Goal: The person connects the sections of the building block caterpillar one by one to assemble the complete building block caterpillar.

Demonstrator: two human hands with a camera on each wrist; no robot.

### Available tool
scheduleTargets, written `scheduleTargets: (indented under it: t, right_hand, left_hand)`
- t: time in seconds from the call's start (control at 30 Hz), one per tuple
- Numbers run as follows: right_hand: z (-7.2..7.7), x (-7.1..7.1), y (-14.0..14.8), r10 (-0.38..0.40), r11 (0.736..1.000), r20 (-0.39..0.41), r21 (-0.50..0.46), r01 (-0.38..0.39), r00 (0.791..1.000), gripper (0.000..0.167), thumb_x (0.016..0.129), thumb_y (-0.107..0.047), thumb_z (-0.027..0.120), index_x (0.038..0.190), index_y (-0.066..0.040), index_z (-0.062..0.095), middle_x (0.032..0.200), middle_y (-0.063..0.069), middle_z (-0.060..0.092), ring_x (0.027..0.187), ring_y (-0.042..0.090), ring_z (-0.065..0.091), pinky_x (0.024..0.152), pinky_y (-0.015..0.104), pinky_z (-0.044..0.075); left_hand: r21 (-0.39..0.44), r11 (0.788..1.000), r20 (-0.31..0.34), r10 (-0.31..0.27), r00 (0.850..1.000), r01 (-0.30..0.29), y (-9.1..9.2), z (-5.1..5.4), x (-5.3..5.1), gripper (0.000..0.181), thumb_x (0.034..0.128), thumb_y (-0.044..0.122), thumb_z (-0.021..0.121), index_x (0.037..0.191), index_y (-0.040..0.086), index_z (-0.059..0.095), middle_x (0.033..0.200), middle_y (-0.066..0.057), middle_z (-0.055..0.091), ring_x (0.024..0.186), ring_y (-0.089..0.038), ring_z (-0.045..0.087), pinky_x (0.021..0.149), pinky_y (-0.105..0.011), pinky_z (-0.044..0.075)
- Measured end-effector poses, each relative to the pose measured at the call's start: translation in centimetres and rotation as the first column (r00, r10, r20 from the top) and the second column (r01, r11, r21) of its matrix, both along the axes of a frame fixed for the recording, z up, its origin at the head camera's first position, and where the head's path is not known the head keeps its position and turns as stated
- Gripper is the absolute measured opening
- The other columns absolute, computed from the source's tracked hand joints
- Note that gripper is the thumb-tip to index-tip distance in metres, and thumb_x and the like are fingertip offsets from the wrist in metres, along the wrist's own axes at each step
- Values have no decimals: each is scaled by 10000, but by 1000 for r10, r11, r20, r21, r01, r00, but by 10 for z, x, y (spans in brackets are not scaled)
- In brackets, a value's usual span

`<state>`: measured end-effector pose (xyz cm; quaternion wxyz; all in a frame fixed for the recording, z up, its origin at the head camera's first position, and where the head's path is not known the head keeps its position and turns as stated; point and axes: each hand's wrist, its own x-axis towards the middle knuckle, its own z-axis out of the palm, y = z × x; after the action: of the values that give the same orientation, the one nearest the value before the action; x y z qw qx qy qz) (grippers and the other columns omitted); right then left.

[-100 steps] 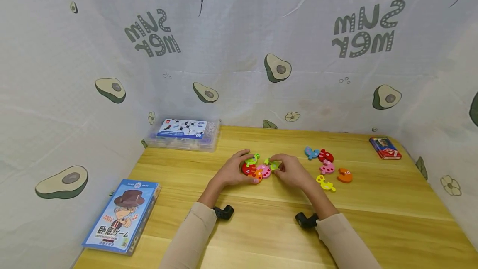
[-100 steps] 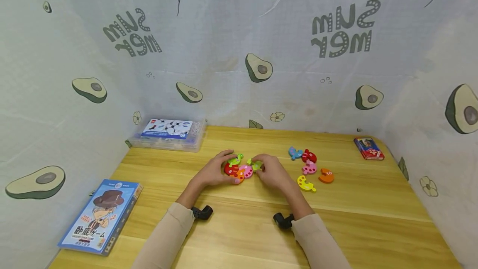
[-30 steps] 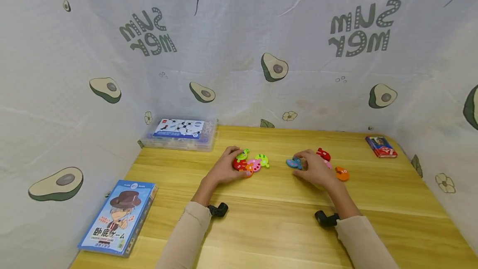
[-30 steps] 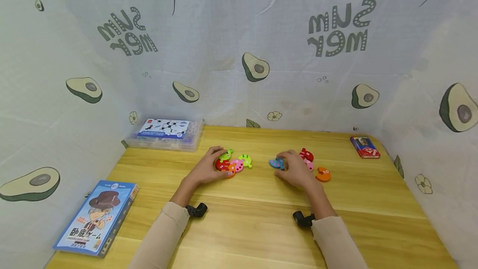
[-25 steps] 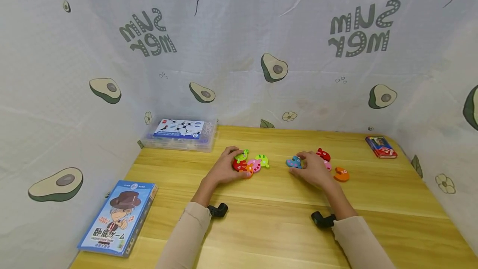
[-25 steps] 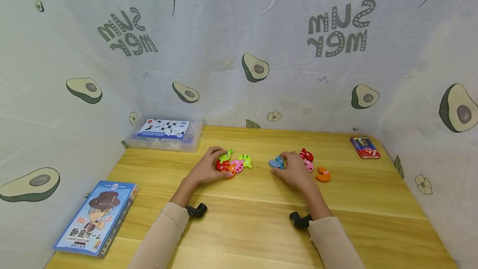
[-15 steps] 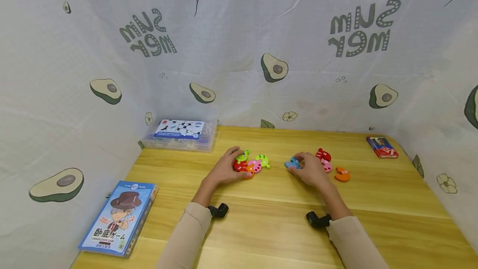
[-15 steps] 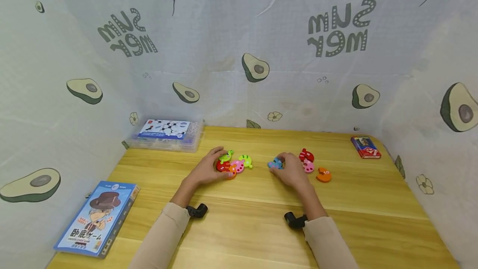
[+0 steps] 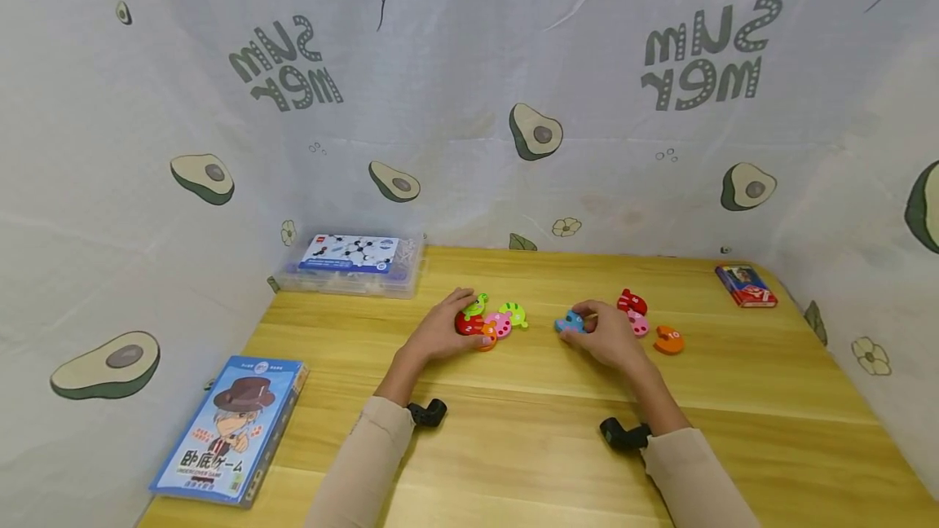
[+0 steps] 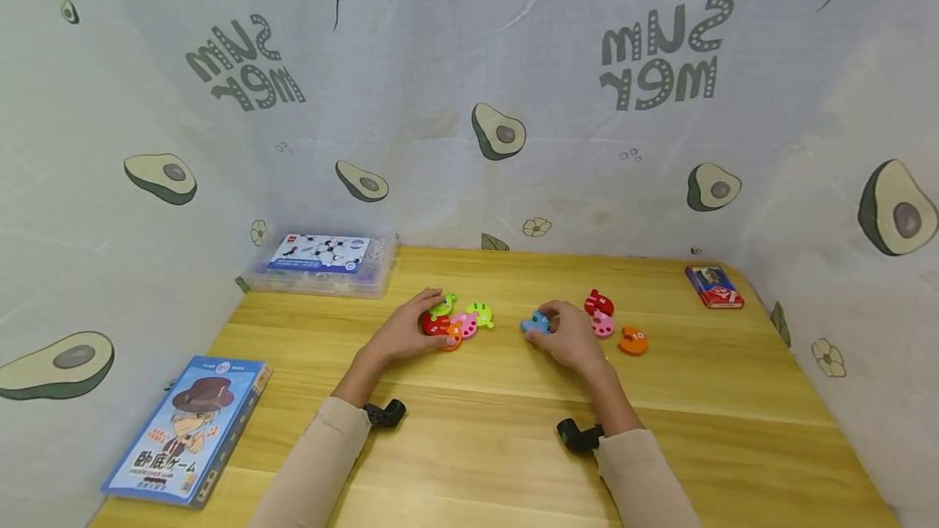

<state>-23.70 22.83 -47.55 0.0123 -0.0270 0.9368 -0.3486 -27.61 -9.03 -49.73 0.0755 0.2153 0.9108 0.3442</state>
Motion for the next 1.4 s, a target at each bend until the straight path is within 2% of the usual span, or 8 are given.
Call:
scheduleTargets:
  t: [0.23,0.4,0.73,0.9,1.3,1.4]
  right_hand:
    - [3,2,-4,8,999,0,-33,-8,1000,524,905,-294,805,1308,-1,644,1184,197,683,1007,302,647,871,442,571]
    - [6,5,-13,25,998,2,-53,-25,1000,528,888,-279,817,1316,-20,648,1202,189,694,1032,305,662,881,448,583]
    - [7,0,-38,54,993,28,-103,-51,998,512,889,-225,812,1334,-36,645,1276,172,660,1041,278,630,892,416,574]
    - [9,0,-44,50,993,21,-106,-48,999,497,896,-220,808,1324,-24,649,1261,174,664,1035,285,631,890,434,569]
    - [7,-2,-62,46,996,36,-75,-43,998,482,889,-229,818,1294,-15,666,1157,150,661,975,261,594,829,347,546]
    - [7,-3,-65,42,997,45,-68,-39,998,480,891,-231,815,1293,-16,664,1150,149,659,977,262,593,832,362,555]
  left_hand:
    - [5,1000,-15,2,1000,-2,1,0,1,827,873,434,803,1555,108,466,1647,-35,389,1543,-295,330,1246,-472,329]
    - [6,1000,-21,11,1000,-11,1,1,2,800,877,421,801,1541,104,488,1634,-46,404,1539,-304,328,1239,-483,339]
    - [6,999,-14,36,999,-36,2,0,2,799,873,436,802,1535,109,496,1625,-51,402,1524,-292,351,1225,-472,366]
    - [8,999,-13,40,999,-40,3,2,3,791,873,425,806,1528,104,503,1602,-58,423,1508,-291,372,1221,-477,370]
    - [20,999,-10,34,999,-34,4,4,4,773,875,412,811,1518,107,513,1575,-62,454,1486,-292,403,1209,-473,387]
    - [11,999,-8,41,999,-41,3,3,3,774,873,416,812,1521,119,512,1578,-51,451,1489,-284,399,1214,-465,382]
